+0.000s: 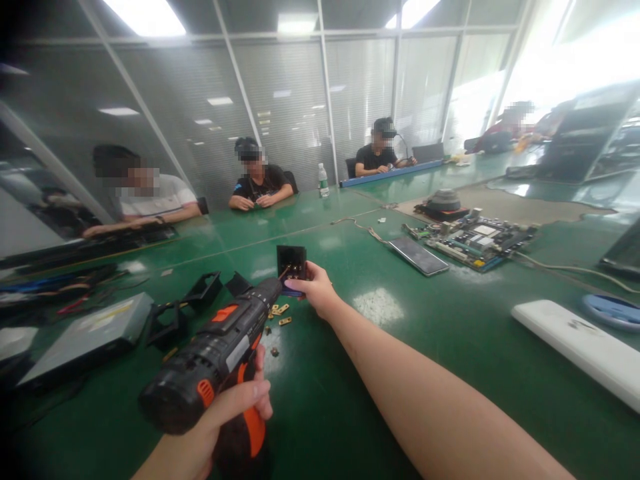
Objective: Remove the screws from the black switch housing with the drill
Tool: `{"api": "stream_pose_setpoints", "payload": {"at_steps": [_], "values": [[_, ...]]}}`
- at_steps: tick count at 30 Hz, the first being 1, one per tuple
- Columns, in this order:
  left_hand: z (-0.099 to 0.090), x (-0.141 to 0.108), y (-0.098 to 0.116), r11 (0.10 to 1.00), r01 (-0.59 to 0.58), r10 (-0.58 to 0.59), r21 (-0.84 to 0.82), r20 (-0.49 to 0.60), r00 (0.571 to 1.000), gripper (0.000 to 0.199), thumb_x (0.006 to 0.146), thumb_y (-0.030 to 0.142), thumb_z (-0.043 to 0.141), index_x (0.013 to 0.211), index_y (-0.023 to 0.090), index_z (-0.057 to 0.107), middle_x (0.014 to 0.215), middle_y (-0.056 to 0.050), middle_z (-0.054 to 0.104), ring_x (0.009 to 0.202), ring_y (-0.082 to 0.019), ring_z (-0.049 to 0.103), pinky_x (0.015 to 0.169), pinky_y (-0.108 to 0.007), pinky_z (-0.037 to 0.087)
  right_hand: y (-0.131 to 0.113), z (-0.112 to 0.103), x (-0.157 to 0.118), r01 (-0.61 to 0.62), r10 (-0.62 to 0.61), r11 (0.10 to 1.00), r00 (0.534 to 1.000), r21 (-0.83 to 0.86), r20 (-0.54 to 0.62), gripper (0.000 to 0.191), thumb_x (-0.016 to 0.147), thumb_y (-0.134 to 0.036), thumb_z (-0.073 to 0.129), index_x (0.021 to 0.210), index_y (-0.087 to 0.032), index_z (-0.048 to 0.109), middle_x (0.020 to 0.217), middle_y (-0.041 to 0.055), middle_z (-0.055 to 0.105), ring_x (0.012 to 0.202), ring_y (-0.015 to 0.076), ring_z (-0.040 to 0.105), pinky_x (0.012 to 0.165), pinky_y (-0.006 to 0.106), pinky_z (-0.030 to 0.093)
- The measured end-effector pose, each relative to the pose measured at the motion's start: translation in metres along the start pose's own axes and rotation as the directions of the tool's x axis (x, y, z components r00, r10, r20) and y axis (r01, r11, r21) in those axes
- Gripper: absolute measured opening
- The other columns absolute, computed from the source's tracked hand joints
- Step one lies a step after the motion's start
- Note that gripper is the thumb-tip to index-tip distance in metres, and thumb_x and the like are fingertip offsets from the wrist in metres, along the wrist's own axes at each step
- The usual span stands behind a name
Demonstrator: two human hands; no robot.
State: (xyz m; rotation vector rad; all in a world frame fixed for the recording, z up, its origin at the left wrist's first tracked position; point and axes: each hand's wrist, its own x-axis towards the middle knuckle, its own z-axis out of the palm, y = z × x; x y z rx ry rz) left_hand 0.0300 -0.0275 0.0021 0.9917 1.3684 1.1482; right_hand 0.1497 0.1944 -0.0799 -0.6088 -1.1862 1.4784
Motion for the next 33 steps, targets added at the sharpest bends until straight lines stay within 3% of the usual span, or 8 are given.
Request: {"api": "stream_pose_setpoints", "payload": {"at_steps": [1,5,12,17,23,27,33], "values": [[0.0,0.0,0.0,1.0,0.027,-0.027,0.009,0.019,0.999,0.038,0.053,0.04,0.087,0.078,0.019,0.068,0.059,0.003,0.066,0.047,-0.015,0.062,0.053,-0.029,0.054,0.0,0.0,0.0,0.005,-0.005,1.0,1.0,0.003,0.002,0.047,0.06,-0.037,0.092,0.097,-0.019,0.068,0.084,-0.0002,0.071,0.06,0.0138,0.061,0.046,0.024,0.044],[-0.001,-0.001,0.0,0.998,-0.059,0.059,0.013,-0.002,0.998,0.028,0.071,0.036,0.082,0.09,0.02,0.069,0.06,0.003,0.068,0.056,-0.017,0.066,0.067,-0.031,0.056,0.001,-0.001,0.0,0.004,-0.004,1.0,1.0,0.004,0.004,0.047,0.061,-0.037,0.092,0.098,-0.02,0.068,0.083,-0.0006,0.071,0.06,0.0135,0.06,0.046,0.024,0.043],[-0.009,0.011,-0.012,0.999,-0.048,0.048,0.008,0.015,0.999,0.032,0.066,0.03,0.088,0.09,0.022,0.069,0.066,0.005,0.07,0.049,-0.016,0.067,0.059,-0.031,0.057,-0.006,0.002,0.0,0.006,-0.006,1.0,1.0,0.02,0.011,0.048,0.058,-0.037,0.091,0.096,-0.02,0.068,0.084,0.0002,0.071,0.061,0.0149,0.062,0.047,0.024,0.042],[-0.014,0.018,-0.016,0.998,-0.044,0.048,-0.037,0.09,0.995,0.031,0.069,0.03,0.088,0.093,0.024,0.069,0.066,0.005,0.069,0.049,-0.019,0.068,0.059,-0.034,0.059,-0.007,0.002,0.0,0.001,-0.001,1.0,1.0,0.009,0.008,0.046,0.058,-0.037,0.091,0.094,-0.02,0.067,0.085,0.0004,0.07,0.063,0.0149,0.062,0.047,0.025,0.043],[-0.017,0.015,-0.009,0.998,-0.055,0.05,0.043,0.118,0.992,0.018,0.076,0.033,0.084,0.085,0.023,0.072,0.054,0.003,0.068,0.054,-0.022,0.071,0.07,-0.039,0.063,-0.007,0.002,0.0,-0.001,0.001,1.0,1.0,0.008,0.005,0.05,0.058,-0.039,0.091,0.097,-0.02,0.068,0.085,0.0003,0.07,0.062,0.0145,0.061,0.048,0.025,0.042],[-0.012,0.009,-0.001,0.998,-0.058,0.055,0.028,0.081,0.995,0.032,0.072,0.03,0.088,0.096,0.021,0.071,0.063,0.003,0.071,0.053,-0.021,0.072,0.065,-0.035,0.062,-0.007,0.002,-0.001,-0.008,0.008,1.0,1.0,0.001,0.003,0.049,0.058,-0.038,0.091,0.097,-0.02,0.068,0.085,0.0001,0.07,0.063,0.0145,0.061,0.049,0.025,0.042],[-0.005,0.0,0.008,0.999,-0.036,0.035,0.017,0.034,0.999,0.029,0.069,0.03,0.089,0.088,0.021,0.071,0.066,0.003,0.07,0.053,-0.019,0.07,0.061,-0.032,0.06,-0.005,0.002,-0.001,-0.005,0.005,1.0,1.0,0.008,0.008,0.049,0.059,-0.039,0.092,0.096,-0.02,0.067,0.085,0.0,0.07,0.064,0.0147,0.062,0.049,0.024,0.043]]}}
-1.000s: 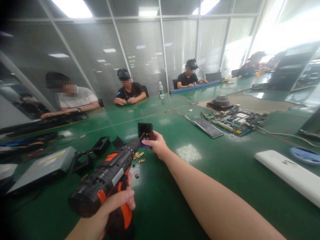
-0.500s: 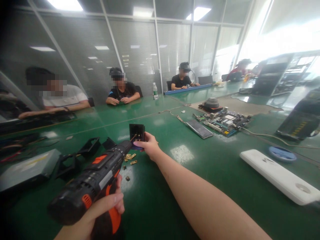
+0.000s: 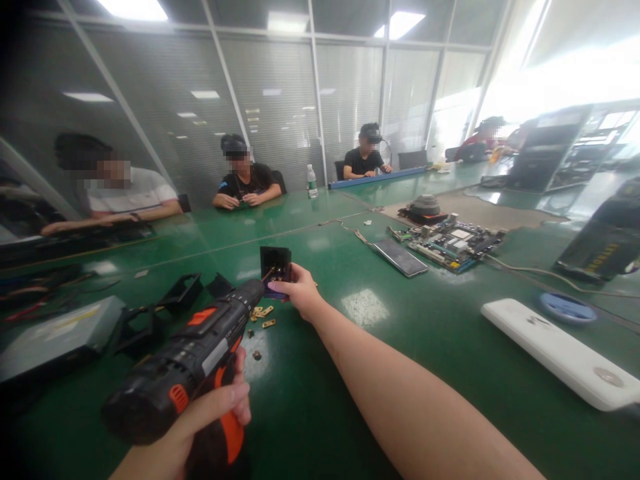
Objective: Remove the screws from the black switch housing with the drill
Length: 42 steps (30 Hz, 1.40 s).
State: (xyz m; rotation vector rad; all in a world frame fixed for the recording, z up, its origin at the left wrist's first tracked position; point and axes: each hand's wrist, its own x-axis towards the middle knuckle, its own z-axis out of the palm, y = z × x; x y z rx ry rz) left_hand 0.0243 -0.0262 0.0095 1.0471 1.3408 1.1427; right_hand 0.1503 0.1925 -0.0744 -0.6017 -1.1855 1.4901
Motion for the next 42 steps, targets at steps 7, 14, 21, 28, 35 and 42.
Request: {"api": "stream_pose_setpoints", "payload": {"at_steps": [7,14,21,28,35,42], "values": [[-0.003,0.006,-0.016,0.999,0.043,-0.043,0.013,-0.016,0.999,0.038,0.062,0.045,0.09,0.085,0.02,0.073,0.058,0.0,0.069,0.054,-0.02,0.067,0.056,-0.031,0.059,0.002,-0.002,0.002,0.014,-0.014,1.0,1.0,0.009,0.007,0.051,0.059,-0.039,0.093,0.098,-0.02,0.067,0.086,-0.0001,0.071,0.063,0.0147,0.063,0.048,0.025,0.044],[-0.006,0.008,-0.02,0.998,0.06,-0.06,0.018,-0.008,0.998,0.047,0.062,0.054,0.09,0.09,0.019,0.075,0.058,0.0,0.069,0.054,-0.019,0.066,0.055,-0.029,0.056,-0.001,0.0,0.0,-0.002,0.002,1.0,1.0,-0.006,0.0,0.052,0.058,-0.04,0.093,0.097,-0.02,0.067,0.084,-0.0003,0.071,0.061,0.0142,0.061,0.048,0.024,0.042],[-0.002,0.007,-0.015,0.999,0.037,-0.037,0.037,0.008,0.999,0.045,0.062,0.052,0.089,0.089,0.02,0.073,0.054,0.001,0.068,0.052,-0.019,0.064,0.056,-0.03,0.055,-0.002,-0.001,-0.001,-0.012,0.011,1.0,1.0,-0.029,-0.013,0.051,0.058,-0.04,0.092,0.097,-0.02,0.067,0.085,0.0002,0.071,0.063,0.015,0.062,0.048,0.024,0.043],[-0.003,0.01,-0.02,0.997,0.07,-0.07,0.026,-0.004,0.998,0.05,0.057,0.056,0.09,0.086,0.02,0.073,0.053,0.001,0.067,0.049,-0.018,0.063,0.053,-0.03,0.055,0.0,-0.001,0.0,-0.006,0.006,1.0,1.0,-0.022,-0.006,0.052,0.058,-0.041,0.093,0.098,-0.02,0.067,0.085,-0.0002,0.071,0.062,0.0144,0.062,0.048,0.024,0.043],[-0.005,0.006,-0.019,0.998,0.06,-0.061,0.035,0.006,0.998,0.044,0.064,0.054,0.09,0.086,0.019,0.073,0.057,-0.001,0.069,0.053,-0.019,0.065,0.052,-0.029,0.055,-0.002,0.0,-0.001,-0.005,0.005,1.0,1.0,-0.016,-0.009,0.052,0.058,-0.04,0.093,0.098,-0.02,0.067,0.086,-0.0001,0.071,0.063,0.0146,0.062,0.048,0.025,0.044],[-0.008,0.011,-0.029,0.998,0.058,-0.059,0.013,0.033,0.998,0.05,0.063,0.057,0.09,0.091,0.02,0.071,0.056,0.001,0.068,0.05,-0.019,0.064,0.05,-0.029,0.055,-0.004,0.001,-0.001,-0.011,0.011,1.0,1.0,-0.021,-0.01,0.052,0.057,-0.042,0.093,0.096,-0.02,0.066,0.084,0.0,0.07,0.063,0.0146,0.061,0.048,0.025,0.042]]}}
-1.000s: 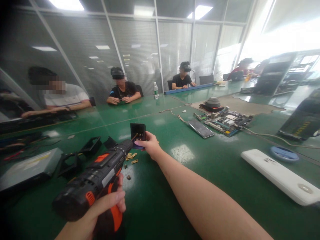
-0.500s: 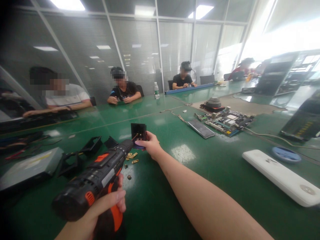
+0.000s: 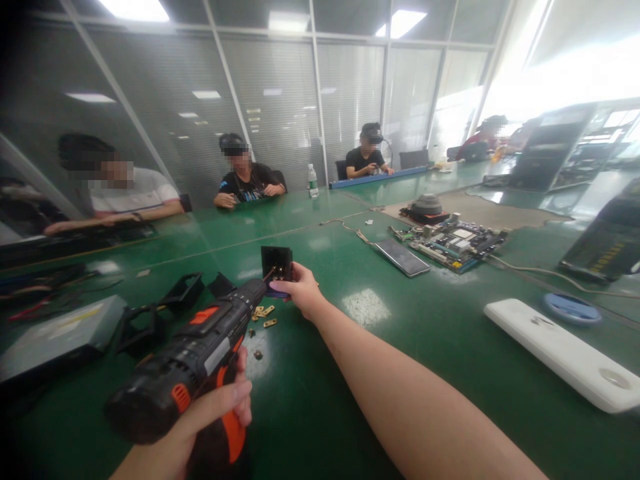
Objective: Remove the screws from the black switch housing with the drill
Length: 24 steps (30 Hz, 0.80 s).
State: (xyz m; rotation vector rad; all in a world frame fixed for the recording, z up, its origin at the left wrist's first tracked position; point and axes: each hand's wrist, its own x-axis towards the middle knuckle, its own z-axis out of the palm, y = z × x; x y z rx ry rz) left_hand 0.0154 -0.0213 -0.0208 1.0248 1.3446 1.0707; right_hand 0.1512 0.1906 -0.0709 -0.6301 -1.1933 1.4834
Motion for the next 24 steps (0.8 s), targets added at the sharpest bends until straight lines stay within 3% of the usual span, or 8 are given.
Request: {"api": "stream_pose_setpoints", "payload": {"at_steps": [8,13,17,24], "values": [[0.003,0.01,-0.006,0.993,-0.115,0.116,-0.025,0.026,0.993,0.039,0.069,0.041,0.089,0.089,0.023,0.061,0.047,0.008,0.063,0.041,-0.016,0.064,0.048,-0.026,0.053,0.003,-0.001,0.001,0.008,-0.008,1.0,1.0,0.002,0.01,0.05,0.058,-0.04,0.093,0.097,-0.021,0.067,0.085,0.0002,0.07,0.064,0.0149,0.062,0.049,0.025,0.043],[0.004,0.006,-0.002,0.998,-0.066,0.066,0.002,-0.044,0.997,0.043,0.064,0.037,0.092,0.091,0.022,0.063,0.061,0.005,0.07,0.043,-0.016,0.066,0.048,-0.028,0.055,0.003,-0.002,0.001,0.011,-0.011,1.0,1.0,0.01,0.006,0.05,0.059,-0.038,0.092,0.098,-0.021,0.067,0.086,-0.0002,0.07,0.063,0.0145,0.061,0.048,0.024,0.043],[0.005,0.002,0.005,0.994,-0.112,0.112,0.005,-0.013,0.994,0.036,0.068,0.039,0.09,0.089,0.022,0.065,0.056,0.005,0.067,0.044,-0.018,0.068,0.052,-0.03,0.058,0.003,-0.002,0.0,0.0,0.0,1.0,1.0,0.008,0.003,0.051,0.057,-0.039,0.093,0.097,-0.021,0.067,0.085,-0.0002,0.07,0.063,0.0148,0.061,0.048,0.025,0.043],[0.005,-0.003,0.013,0.995,-0.095,0.096,0.016,-0.009,0.995,0.034,0.071,0.036,0.09,0.091,0.021,0.066,0.06,0.004,0.067,0.047,-0.018,0.069,0.053,-0.03,0.059,0.004,-0.002,0.002,0.001,-0.001,1.0,1.0,0.016,0.004,0.052,0.058,-0.039,0.093,0.099,-0.021,0.067,0.086,-0.0003,0.071,0.064,0.0148,0.062,0.049,0.025,0.043]]}}
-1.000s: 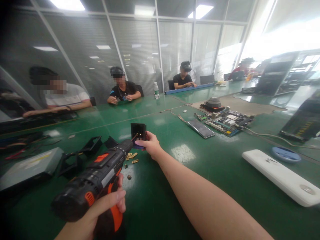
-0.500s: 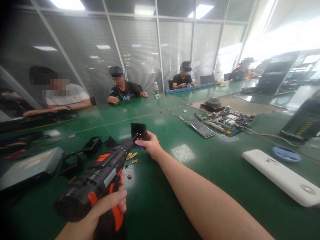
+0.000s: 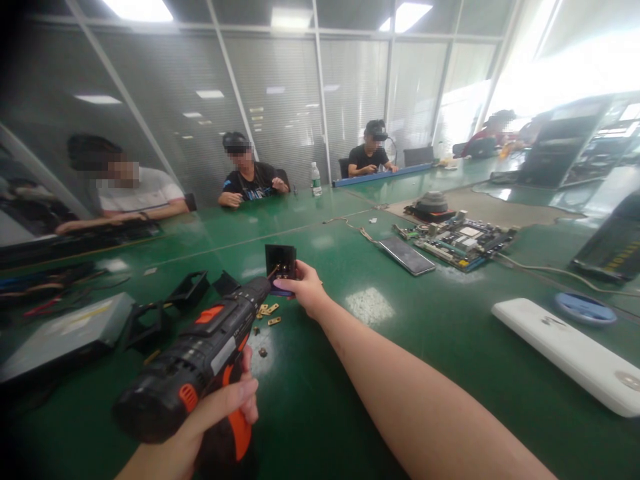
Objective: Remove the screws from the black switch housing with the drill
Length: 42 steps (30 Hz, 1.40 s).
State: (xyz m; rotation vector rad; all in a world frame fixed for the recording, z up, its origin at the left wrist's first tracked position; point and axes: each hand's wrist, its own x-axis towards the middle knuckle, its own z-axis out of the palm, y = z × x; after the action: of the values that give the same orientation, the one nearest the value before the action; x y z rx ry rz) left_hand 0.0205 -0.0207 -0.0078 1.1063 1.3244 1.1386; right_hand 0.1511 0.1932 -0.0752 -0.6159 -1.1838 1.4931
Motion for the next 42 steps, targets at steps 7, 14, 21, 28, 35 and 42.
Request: {"api": "stream_pose_setpoints", "payload": {"at_steps": [7,14,21,28,35,42], "values": [[0.003,-0.001,-0.001,1.0,0.008,-0.008,-0.018,-0.026,1.0,0.033,0.07,0.033,0.089,0.089,0.021,0.065,0.062,0.005,0.067,0.046,-0.017,0.068,0.052,-0.03,0.058,0.004,-0.002,0.002,0.018,-0.018,1.0,1.0,0.003,0.012,0.049,0.06,-0.038,0.092,0.098,-0.02,0.067,0.085,-0.0007,0.07,0.062,0.0139,0.06,0.048,0.025,0.044],[0.002,0.003,-0.008,0.999,0.039,-0.039,-0.018,-0.043,0.998,0.047,0.058,0.05,0.091,0.085,0.02,0.067,0.055,0.004,0.063,0.046,-0.018,0.065,0.048,-0.029,0.056,0.003,-0.002,0.0,0.015,-0.015,1.0,1.0,0.004,0.004,0.049,0.06,-0.037,0.091,0.098,-0.02,0.067,0.086,-0.0005,0.07,0.064,0.0146,0.062,0.048,0.024,0.045],[0.002,0.005,-0.009,0.997,0.066,-0.069,-0.045,-0.057,0.996,0.051,0.053,0.052,0.093,0.085,0.021,0.067,0.056,0.006,0.062,0.045,-0.017,0.065,0.048,-0.028,0.057,0.004,-0.003,0.001,0.01,-0.01,1.0,1.0,0.002,0.012,0.049,0.061,-0.036,0.091,0.101,-0.021,0.067,0.087,-0.0005,0.071,0.064,0.0143,0.062,0.048,0.024,0.045],[0.003,0.003,-0.006,0.994,0.099,-0.101,-0.051,-0.051,0.994,0.052,0.052,0.051,0.093,0.086,0.021,0.067,0.053,0.005,0.064,0.046,-0.017,0.065,0.049,-0.028,0.056,0.002,-0.002,-0.001,0.012,-0.012,1.0,1.0,-0.01,0.008,0.05,0.061,-0.037,0.091,0.101,-0.021,0.067,0.088,-0.0004,0.071,0.064,0.0147,0.062,0.048,0.025,0.044],[0.005,-0.004,0.001,0.998,0.067,-0.066,0.006,-0.051,0.997,0.041,0.065,0.047,0.087,0.09,0.021,0.067,0.053,0.003,0.068,0.051,-0.017,0.065,0.054,-0.028,0.056,0.003,-0.002,0.0,-0.003,0.003,1.0,1.0,-0.017,-0.004,0.049,0.061,-0.037,0.091,0.101,-0.022,0.067,0.087,-0.0004,0.071,0.064,0.0153,0.063,0.047,0.024,0.044],[0.001,-0.003,-0.002,0.997,0.078,-0.078,0.017,-0.039,0.996,0.043,0.066,0.049,0.089,0.091,0.022,0.068,0.057,0.003,0.069,0.055,-0.018,0.068,0.059,-0.03,0.058,0.005,-0.004,0.001,0.004,-0.004,1.0,1.0,-0.027,-0.002,0.051,0.061,-0.039,0.092,0.101,-0.022,0.067,0.086,-0.0004,0.071,0.064,0.0145,0.062,0.048,0.024,0.045]]}}
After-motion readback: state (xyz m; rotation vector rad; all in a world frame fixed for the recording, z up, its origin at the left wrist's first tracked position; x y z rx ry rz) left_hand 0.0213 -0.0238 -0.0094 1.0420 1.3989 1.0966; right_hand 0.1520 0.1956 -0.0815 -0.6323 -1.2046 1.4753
